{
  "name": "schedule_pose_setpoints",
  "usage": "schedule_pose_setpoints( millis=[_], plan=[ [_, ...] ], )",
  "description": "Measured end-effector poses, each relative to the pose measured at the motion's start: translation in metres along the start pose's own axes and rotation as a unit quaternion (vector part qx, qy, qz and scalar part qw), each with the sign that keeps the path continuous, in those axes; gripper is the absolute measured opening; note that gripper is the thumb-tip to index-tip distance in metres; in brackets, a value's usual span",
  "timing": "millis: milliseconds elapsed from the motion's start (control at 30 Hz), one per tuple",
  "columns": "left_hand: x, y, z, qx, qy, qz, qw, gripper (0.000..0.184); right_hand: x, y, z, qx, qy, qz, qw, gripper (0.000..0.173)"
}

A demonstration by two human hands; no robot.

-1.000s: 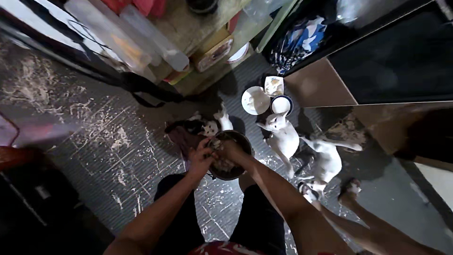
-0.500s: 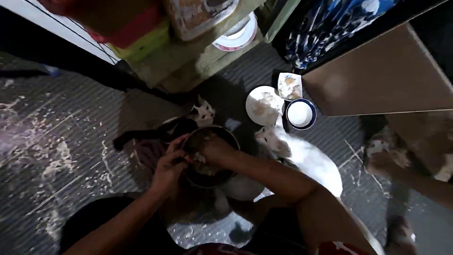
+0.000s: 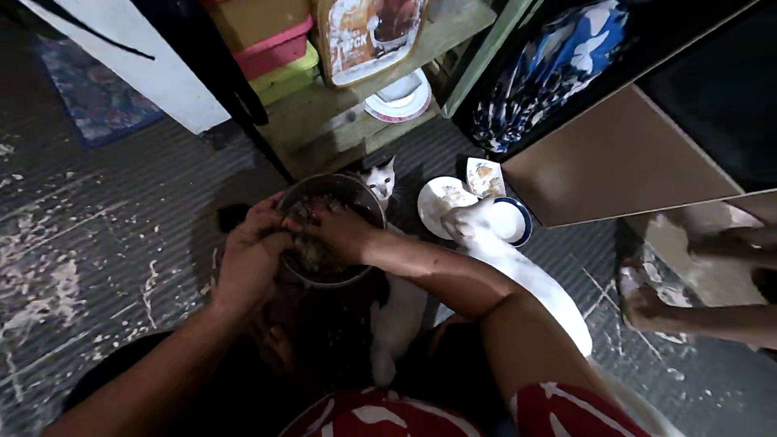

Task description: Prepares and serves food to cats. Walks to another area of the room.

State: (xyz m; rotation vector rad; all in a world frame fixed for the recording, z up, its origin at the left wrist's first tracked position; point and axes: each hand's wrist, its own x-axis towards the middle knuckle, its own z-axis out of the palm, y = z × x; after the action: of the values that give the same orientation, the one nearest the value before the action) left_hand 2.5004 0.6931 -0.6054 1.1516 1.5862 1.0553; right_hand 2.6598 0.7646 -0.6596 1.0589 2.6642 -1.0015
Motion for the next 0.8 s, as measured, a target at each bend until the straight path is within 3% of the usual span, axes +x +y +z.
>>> schedule_pose_setpoints(
  millis=[200, 333, 467, 633, 800],
  plan=[
    [0.008, -0.019, -0.003, 0.004, 0.006, -0.026, 1.0, 0.016, 0.025, 0.009, 0.008, 0.028, -0.001, 0.027, 0.999, 0.054],
    [0.017, -0.03, -0.013, -0.005, -0.01, -0.039, 0.999, 0.016, 0.024, 0.025, -0.006, 0.162, 0.072, 0.011, 0.984, 0.032],
    [0.019, -0.03, -0.008, -0.037, -0.004, -0.05, 0.998, 0.016, 0.006, 0.011, -0.032, 0.22, 0.044, 0.011, 0.975, 0.028],
    [0.021, -0.028, -0.004, -0.055, -0.015, -0.049, 0.997, 0.01, -0.001, 0.021, -0.038, 0.222, 0.131, 0.031, 0.966, 0.021],
    [0.021, -0.026, -0.005, -0.034, -0.027, -0.038, 0.998, 0.013, 0.0, 0.039, -0.037, 0.194, 0.101, 0.041, 0.975, 0.038]
  ],
)
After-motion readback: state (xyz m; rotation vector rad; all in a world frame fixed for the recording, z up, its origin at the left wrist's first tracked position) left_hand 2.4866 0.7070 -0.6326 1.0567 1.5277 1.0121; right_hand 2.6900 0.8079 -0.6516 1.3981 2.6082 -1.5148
